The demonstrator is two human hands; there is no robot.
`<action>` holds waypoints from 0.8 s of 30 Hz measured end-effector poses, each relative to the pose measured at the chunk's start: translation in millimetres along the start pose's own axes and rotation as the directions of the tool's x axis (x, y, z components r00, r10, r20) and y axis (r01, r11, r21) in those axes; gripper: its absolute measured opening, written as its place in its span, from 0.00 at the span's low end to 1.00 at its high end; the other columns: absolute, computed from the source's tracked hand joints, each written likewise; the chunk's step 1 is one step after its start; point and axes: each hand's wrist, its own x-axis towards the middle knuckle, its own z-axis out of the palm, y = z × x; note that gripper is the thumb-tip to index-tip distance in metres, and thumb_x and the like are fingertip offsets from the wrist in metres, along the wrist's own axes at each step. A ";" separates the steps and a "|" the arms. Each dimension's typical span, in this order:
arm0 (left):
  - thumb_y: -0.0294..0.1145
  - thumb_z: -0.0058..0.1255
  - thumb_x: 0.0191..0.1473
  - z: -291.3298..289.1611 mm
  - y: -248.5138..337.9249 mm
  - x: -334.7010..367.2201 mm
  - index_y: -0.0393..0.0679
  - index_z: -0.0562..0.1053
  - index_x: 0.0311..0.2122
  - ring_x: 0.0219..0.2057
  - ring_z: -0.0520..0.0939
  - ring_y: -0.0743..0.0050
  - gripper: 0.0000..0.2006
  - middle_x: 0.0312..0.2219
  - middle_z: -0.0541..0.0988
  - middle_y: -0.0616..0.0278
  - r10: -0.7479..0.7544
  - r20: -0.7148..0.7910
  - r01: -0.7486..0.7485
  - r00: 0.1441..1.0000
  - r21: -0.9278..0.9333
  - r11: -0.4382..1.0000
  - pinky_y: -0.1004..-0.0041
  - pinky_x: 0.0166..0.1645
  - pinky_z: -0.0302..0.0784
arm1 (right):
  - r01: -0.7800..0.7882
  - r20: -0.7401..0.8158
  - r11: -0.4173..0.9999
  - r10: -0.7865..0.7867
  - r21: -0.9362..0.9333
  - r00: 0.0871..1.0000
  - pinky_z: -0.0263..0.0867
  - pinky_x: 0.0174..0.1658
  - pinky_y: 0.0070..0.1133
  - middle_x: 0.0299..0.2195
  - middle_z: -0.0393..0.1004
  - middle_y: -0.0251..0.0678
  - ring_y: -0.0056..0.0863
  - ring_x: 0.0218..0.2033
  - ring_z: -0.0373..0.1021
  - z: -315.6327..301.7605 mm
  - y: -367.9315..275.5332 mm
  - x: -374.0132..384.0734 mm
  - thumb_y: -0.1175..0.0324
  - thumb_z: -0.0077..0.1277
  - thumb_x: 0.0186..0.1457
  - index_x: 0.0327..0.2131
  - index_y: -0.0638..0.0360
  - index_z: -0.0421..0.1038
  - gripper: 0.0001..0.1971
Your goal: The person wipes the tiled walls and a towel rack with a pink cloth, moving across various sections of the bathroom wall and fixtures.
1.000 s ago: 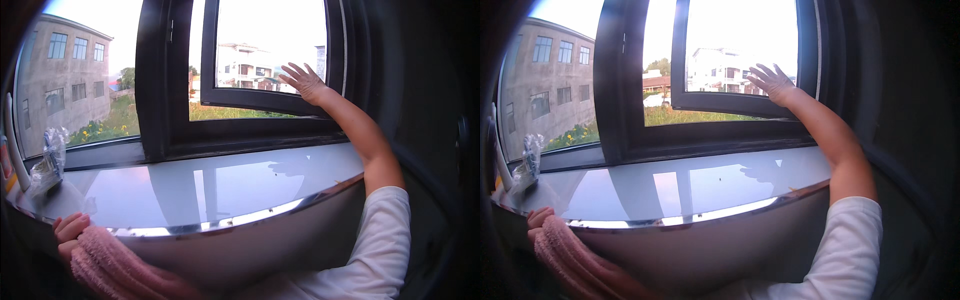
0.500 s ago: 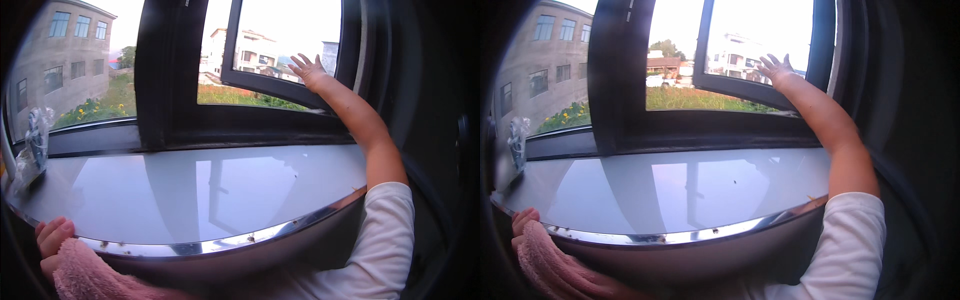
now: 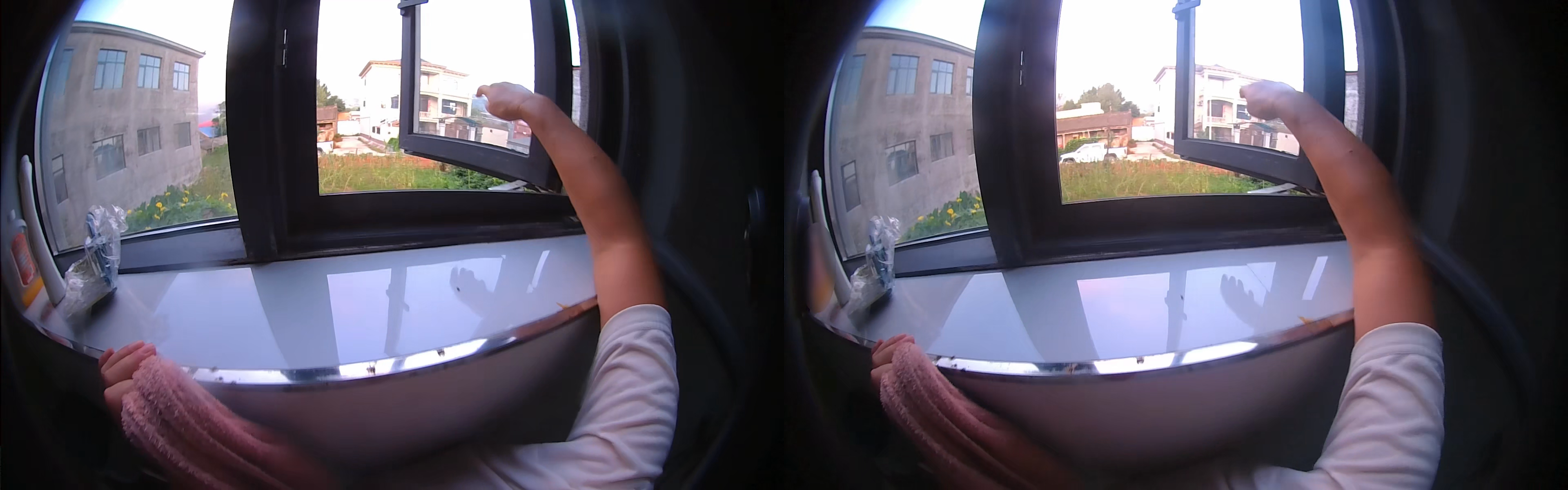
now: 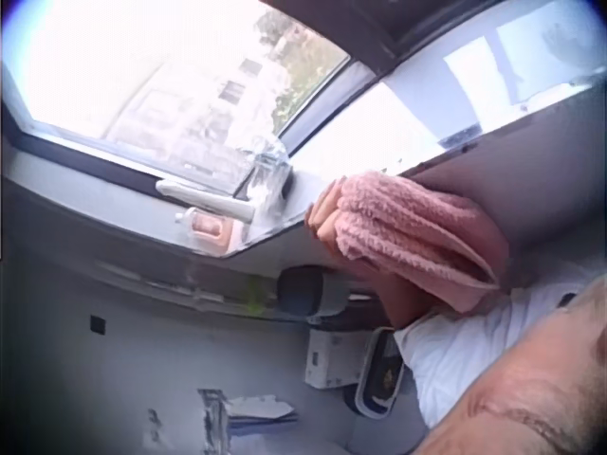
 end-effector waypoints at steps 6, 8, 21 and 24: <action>0.40 0.39 0.60 -36.2 31.6 -2.7 0.40 0.65 0.33 0.32 0.74 0.68 0.13 0.28 0.71 0.59 0.511 0.272 -0.309 0.815 -0.543 0.781 0.66 0.48 0.70 | 0.336 -0.522 0.934 -0.230 0.118 0.821 0.58 0.59 0.31 0.50 0.71 0.44 0.40 0.55 0.65 -37.4 -16.7 -111.6 0.64 0.34 0.63 0.53 0.59 0.67 0.19; 0.42 0.42 0.59 -53.2 37.2 1.4 0.39 0.66 0.36 0.36 0.73 0.65 0.14 0.32 0.70 0.56 0.549 0.344 -0.244 0.761 -0.633 0.735 0.65 0.50 0.68 | 0.402 -0.701 0.914 -0.254 0.051 0.667 0.56 0.61 0.30 0.52 0.69 0.44 0.39 0.56 0.64 -41.9 -12.6 -181.4 0.63 0.32 0.65 0.54 0.58 0.65 0.19; 0.50 0.38 0.60 -51.0 18.7 11.6 0.40 0.70 0.41 0.42 0.71 0.50 0.21 0.39 0.73 0.50 0.755 0.244 -0.451 0.608 -0.677 0.582 0.56 0.50 0.62 | -0.529 -0.945 0.830 0.003 -0.179 0.326 0.55 0.62 0.30 0.58 0.61 0.42 0.36 0.59 0.59 -42.4 -35.8 -687.0 0.57 0.32 0.66 0.58 0.57 0.60 0.22; 0.54 0.35 0.61 -51.0 9.9 13.4 0.41 0.68 0.46 0.50 0.69 0.53 0.24 0.44 0.71 0.52 0.764 0.314 -0.440 0.563 -0.669 0.599 0.55 0.58 0.59 | -0.555 -0.954 0.802 0.296 0.221 0.047 0.54 0.62 0.30 0.59 0.59 0.41 0.36 0.60 0.58 -55.3 -13.0 -673.7 0.56 0.32 0.66 0.59 0.56 0.59 0.23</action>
